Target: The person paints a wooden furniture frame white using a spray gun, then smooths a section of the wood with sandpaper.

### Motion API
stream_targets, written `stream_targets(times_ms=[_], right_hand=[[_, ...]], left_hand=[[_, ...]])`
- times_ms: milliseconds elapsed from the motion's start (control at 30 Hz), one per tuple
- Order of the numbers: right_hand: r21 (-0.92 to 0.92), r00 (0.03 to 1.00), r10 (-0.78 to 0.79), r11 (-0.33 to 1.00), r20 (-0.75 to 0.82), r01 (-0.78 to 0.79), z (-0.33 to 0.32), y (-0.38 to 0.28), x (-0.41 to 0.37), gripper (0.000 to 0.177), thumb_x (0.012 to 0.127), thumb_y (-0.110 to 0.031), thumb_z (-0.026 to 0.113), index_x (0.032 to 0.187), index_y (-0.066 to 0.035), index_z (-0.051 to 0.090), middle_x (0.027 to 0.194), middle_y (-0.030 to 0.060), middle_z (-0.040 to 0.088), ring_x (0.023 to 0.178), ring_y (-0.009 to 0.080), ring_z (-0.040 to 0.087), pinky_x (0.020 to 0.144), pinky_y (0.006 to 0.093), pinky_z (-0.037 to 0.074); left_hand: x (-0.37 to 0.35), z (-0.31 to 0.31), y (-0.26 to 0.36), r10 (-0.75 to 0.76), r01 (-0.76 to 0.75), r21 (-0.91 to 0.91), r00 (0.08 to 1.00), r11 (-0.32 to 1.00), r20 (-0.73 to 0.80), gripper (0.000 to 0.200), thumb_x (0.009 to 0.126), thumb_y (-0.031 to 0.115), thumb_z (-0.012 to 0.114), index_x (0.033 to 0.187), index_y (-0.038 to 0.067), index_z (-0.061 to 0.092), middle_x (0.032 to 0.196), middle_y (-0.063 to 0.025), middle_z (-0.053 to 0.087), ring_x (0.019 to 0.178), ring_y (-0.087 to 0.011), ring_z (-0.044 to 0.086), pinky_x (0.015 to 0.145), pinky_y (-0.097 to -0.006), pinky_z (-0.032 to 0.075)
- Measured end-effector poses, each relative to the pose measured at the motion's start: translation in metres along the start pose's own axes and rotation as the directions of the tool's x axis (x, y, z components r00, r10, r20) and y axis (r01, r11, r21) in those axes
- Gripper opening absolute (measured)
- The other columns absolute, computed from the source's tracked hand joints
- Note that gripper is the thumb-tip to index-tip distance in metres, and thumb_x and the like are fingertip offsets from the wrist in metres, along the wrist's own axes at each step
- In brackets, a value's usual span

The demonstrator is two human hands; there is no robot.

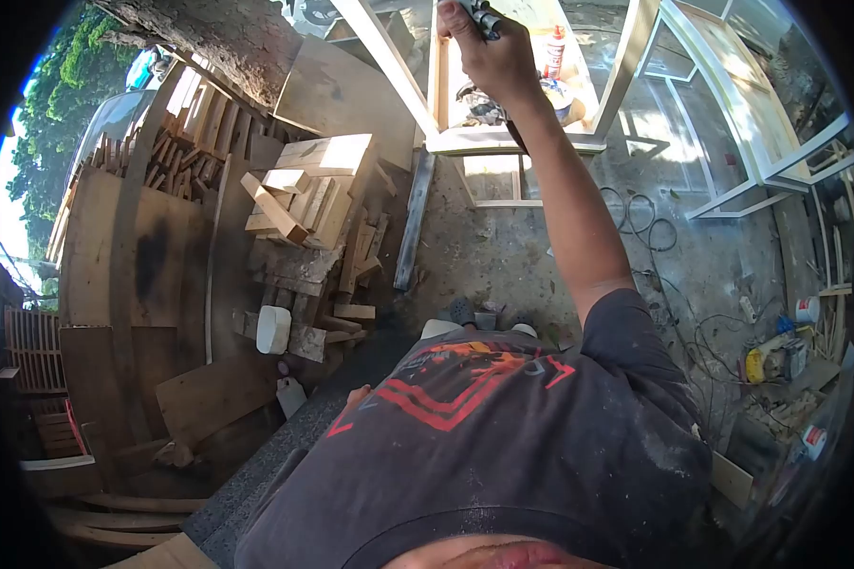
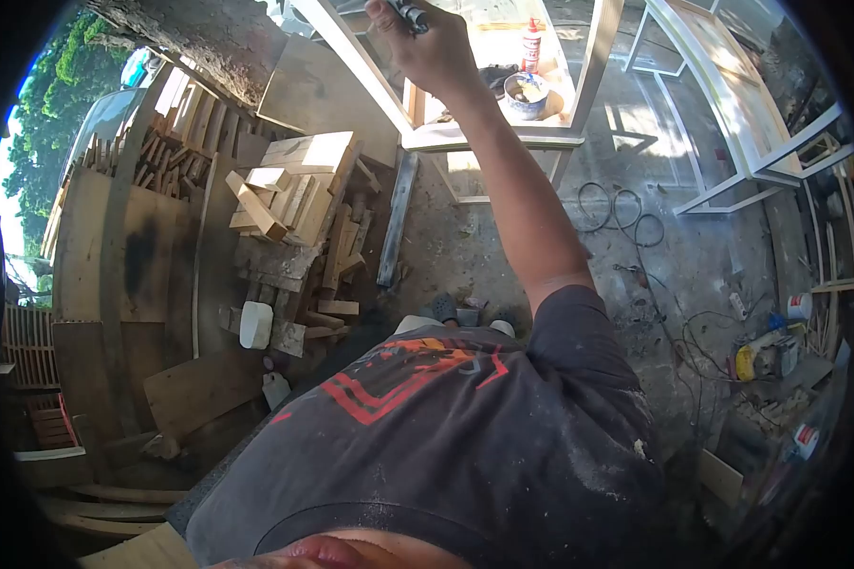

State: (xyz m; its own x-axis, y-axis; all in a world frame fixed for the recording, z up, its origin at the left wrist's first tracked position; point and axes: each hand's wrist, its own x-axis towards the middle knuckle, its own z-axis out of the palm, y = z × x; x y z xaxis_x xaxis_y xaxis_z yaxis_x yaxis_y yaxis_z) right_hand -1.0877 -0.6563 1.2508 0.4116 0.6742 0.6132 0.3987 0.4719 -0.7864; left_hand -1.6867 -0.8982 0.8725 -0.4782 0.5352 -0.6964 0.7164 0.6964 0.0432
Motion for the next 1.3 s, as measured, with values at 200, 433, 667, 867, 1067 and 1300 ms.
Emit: stream_targets(times_ms=[200, 433, 667, 867, 1067, 1300], right_hand=[[-0.193, 0.975, 0.199, 0.965, 0.099, -0.178, -0.013, 0.045, -0.043, 0.061, 0.098, -0.062, 0.062, 0.110, -0.004, 0.076, 0.059, 0.0037, 0.059, 0.058, 0.0123, 0.057, 0.058, 0.0337, 0.047], [-0.468, 0.764, 0.633, 0.716, 0.123, -0.518, -0.019, 0.129, -0.163, 0.071, 0.096, -0.065, 0.059, 0.115, 0.002, 0.073, 0.090, 0.0304, 0.073, 0.095, 0.0466, 0.071, 0.086, 0.0493, 0.056], [-0.575, 0.721, 0.647, 0.501, -0.248, -0.647, -0.074, 0.160, -0.279, 0.060, 0.100, -0.053, 0.058, 0.102, 0.005, 0.073, 0.089, 0.0333, 0.071, 0.095, 0.0515, 0.069, 0.083, 0.0533, 0.054], [-0.504, 0.733, 0.407, 0.539, -0.546, -0.675, -0.096, 0.166, -0.249, 0.049, 0.102, -0.040, 0.058, 0.102, 0.008, 0.069, 0.090, 0.0339, 0.070, 0.090, 0.0527, 0.068, 0.081, 0.0549, 0.053], [-0.426, 0.664, 0.306, 0.571, -0.682, -0.702, -0.081, 0.170, -0.199, 0.048, 0.103, -0.040, 0.059, 0.108, 0.007, 0.069, 0.095, 0.0321, 0.071, 0.093, 0.0528, 0.067, 0.084, 0.0527, 0.052], [-0.339, 0.573, 0.068, 0.747, -0.817, -0.572, -0.027, 0.193, -0.171, 0.042, 0.104, -0.033, 0.062, 0.109, 0.008, 0.068, 0.092, 0.0217, 0.073, 0.081, 0.0305, 0.072, 0.072, 0.0410, 0.055]], left_hand=[[0.048, 0.057, -0.030, 0.276, -0.311, 0.130, 0.933, 0.942, 0.231, 0.038, 0.104, 0.035, 0.051, 0.103, 0.001, 0.068, 0.091, -0.0149, 0.072, 0.078, -0.0280, 0.070, 0.071, -0.0415, 0.056], [0.094, 0.062, 0.019, 0.532, -0.603, 0.104, 0.761, 0.791, 0.372, 0.034, 0.103, 0.031, 0.051, 0.101, 0.001, 0.067, 0.089, -0.0149, 0.071, 0.075, -0.0265, 0.069, 0.068, -0.0400, 0.055], [0.142, 0.031, 0.116, 0.713, -0.740, -0.137, 0.555, 0.658, 0.429, 0.030, 0.102, 0.027, 0.052, 0.098, 0.001, 0.067, 0.087, -0.0149, 0.070, 0.072, -0.0250, 0.068, 0.065, -0.0384, 0.054], [0.190, 0.044, 0.209, 0.797, -0.915, 0.294, 0.390, 0.277, 0.461, 0.034, 0.095, 0.029, 0.052, 0.095, 0.001, 0.072, 0.104, -0.0258, 0.072, 0.099, -0.0408, 0.072, 0.082, -0.0519, 0.057], [0.291, 0.059, 0.291, 0.764, -0.899, 0.414, 0.164, -0.145, 0.624, 0.029, 0.094, 0.029, 0.057, 0.105, 0.005, 0.070, 0.093, -0.0216, 0.073, 0.088, -0.0395, 0.074, 0.072, -0.0487, 0.060], [0.386, -0.011, 0.385, 0.700, -0.933, 0.351, 0.196, -0.083, 0.686, 0.033, 0.096, 0.032, 0.055, 0.102, 0.003, 0.071, 0.102, -0.0230, 0.073, 0.099, -0.0409, 0.072, 0.084, -0.0501, 0.056]])
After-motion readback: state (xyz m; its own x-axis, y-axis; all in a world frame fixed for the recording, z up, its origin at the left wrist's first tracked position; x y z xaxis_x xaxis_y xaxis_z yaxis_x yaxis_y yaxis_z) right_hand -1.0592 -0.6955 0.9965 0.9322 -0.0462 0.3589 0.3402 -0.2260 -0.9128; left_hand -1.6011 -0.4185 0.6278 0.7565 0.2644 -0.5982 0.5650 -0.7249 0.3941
